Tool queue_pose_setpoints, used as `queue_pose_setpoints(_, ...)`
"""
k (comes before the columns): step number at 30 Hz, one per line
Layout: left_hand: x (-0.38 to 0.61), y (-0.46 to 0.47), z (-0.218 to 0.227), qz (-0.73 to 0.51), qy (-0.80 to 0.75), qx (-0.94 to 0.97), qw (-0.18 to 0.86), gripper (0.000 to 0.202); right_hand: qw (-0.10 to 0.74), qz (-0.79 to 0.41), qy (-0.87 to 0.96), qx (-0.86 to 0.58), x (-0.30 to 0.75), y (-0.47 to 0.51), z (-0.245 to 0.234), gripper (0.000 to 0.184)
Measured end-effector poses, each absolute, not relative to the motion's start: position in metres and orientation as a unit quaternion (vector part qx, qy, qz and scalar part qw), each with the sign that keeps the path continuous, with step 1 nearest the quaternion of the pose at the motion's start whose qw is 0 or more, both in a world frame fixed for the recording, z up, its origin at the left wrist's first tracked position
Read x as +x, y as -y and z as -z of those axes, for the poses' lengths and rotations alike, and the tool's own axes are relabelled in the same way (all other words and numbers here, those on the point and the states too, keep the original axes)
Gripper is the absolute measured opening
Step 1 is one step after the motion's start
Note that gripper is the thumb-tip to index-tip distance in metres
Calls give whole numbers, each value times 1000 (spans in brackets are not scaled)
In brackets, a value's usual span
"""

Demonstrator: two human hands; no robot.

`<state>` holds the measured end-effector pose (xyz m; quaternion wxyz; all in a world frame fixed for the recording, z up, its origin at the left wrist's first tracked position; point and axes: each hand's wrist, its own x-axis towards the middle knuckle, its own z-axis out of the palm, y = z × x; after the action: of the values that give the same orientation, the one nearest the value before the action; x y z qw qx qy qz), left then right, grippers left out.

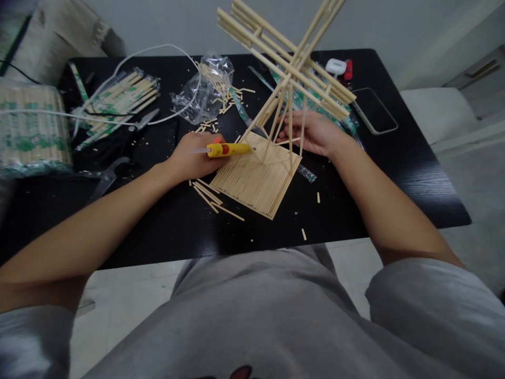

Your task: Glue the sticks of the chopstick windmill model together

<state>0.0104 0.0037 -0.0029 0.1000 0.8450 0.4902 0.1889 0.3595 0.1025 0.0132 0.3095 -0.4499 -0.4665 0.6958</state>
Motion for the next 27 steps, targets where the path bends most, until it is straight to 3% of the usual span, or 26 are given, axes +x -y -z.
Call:
queue_pose_setpoints(7, 11, -3, 5, -190, -501, 840, 93, 12, 334, -679, 461, -463, 355, -94, -18, 37)
queue_pose_setpoints(12, 10, -4, 9, -214, -494, 837, 102, 10, 340, -672, 462, -469, 354, -91, -21, 23)
queue_pose_setpoints(27, 12, -4, 8, -186, -499, 843, 77, 12, 351, -699, 449, -432, 366, -111, -2, 16)
